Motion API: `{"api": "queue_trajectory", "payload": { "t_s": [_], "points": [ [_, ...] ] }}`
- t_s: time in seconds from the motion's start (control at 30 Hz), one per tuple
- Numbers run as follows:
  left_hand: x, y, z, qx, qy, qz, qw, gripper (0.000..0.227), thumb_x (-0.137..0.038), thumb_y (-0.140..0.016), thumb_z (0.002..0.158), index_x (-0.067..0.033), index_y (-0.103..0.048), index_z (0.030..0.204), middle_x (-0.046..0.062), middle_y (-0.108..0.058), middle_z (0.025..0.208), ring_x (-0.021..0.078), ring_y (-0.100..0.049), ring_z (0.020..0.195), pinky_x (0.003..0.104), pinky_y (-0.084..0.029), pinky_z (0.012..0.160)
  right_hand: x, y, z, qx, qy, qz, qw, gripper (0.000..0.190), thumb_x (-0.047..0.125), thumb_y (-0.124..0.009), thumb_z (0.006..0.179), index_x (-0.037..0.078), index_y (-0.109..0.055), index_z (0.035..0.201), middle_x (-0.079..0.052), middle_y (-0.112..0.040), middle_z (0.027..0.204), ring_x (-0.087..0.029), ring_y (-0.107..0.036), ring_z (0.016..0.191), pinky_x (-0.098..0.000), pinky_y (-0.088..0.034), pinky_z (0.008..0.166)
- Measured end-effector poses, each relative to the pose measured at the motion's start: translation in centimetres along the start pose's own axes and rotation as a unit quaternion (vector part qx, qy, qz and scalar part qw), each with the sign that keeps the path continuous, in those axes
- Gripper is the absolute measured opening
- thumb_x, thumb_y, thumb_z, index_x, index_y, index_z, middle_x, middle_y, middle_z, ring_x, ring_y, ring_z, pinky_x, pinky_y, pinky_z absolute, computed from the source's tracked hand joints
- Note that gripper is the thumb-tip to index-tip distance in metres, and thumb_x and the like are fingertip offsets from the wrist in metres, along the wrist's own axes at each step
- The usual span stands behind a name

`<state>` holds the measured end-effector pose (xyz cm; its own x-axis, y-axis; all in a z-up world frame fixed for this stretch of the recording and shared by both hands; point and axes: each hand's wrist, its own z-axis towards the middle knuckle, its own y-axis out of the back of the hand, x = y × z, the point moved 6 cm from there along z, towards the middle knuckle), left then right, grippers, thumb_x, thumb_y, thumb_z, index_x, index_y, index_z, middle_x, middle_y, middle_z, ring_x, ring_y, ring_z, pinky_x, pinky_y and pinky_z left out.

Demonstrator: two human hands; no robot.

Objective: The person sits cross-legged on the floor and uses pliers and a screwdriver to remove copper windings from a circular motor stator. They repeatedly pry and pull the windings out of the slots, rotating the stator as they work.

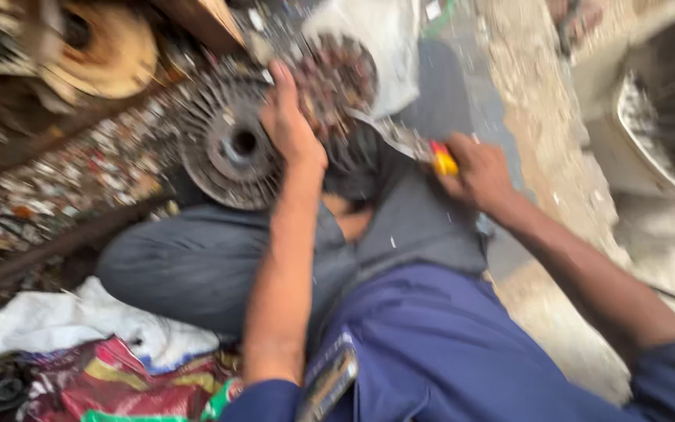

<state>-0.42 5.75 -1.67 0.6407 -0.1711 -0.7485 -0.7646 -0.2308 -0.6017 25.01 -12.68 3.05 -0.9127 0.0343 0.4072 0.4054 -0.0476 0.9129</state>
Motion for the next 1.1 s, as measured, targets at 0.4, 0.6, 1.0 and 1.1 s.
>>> {"api": "queue_trajectory", "payload": {
  "t_s": [0.4, 0.6, 1.0, 1.1],
  "points": [
    [-3.3, -2.3, -3.9, 0.174, 0.142, -0.181, 0.957, 0.060, -0.054, -0.056, 0.106, 0.0027, -0.065, 0.125, 0.015, -0.073, 0.115, 0.0297, -0.071, 0.105, 0.045, -0.058, 0.097, 3.5, 4.7, 0.8, 0.242, -0.060, 0.187, 0.950, 0.054, 0.048, -0.082, 0.078, 0.006, -0.056, 0.100, -0.013, -0.064, 0.069, -0.029, -0.066, 0.061, -0.0435, -0.049, 0.056],
    [-3.3, -2.5, -1.9, 0.091, 0.223, -0.127, 0.962, 0.058, -0.054, -0.055, 0.098, -0.0039, -0.064, 0.126, 0.013, -0.073, 0.112, 0.0311, -0.073, 0.102, 0.048, -0.061, 0.091, 4.4, -0.7, 1.6, 0.058, -0.050, 0.019, 0.997, 0.026, 0.030, -0.082, 0.087, 0.010, -0.067, 0.094, -0.016, -0.069, 0.083, -0.039, -0.068, 0.081, -0.0488, -0.051, 0.070],
    [-10.5, 0.1, -1.5, 0.050, 0.074, -0.147, 0.985, 0.049, -0.049, -0.056, 0.100, -0.0038, -0.065, 0.115, 0.012, -0.073, 0.112, 0.0267, -0.074, 0.101, 0.044, -0.063, 0.092, -0.6, 2.8, -2.6, 0.008, -0.061, 0.029, 0.998, 0.053, 0.029, -0.084, 0.084, 0.005, -0.054, 0.120, -0.020, -0.070, 0.089, -0.042, -0.069, 0.084, -0.0482, -0.054, 0.071],
    [-9.1, 3.2, -0.5, -0.007, 0.064, -0.154, 0.986, 0.047, -0.047, -0.063, 0.102, -0.0012, -0.066, 0.113, 0.011, -0.073, 0.111, 0.0239, -0.073, 0.100, 0.039, -0.061, 0.090, -1.3, 3.0, -3.9, 0.049, -0.070, -0.033, 0.996, 0.059, 0.028, -0.081, 0.083, 0.004, -0.049, 0.126, -0.022, -0.070, 0.090, -0.043, -0.069, 0.084, -0.0490, -0.055, 0.073]
  ]
}}
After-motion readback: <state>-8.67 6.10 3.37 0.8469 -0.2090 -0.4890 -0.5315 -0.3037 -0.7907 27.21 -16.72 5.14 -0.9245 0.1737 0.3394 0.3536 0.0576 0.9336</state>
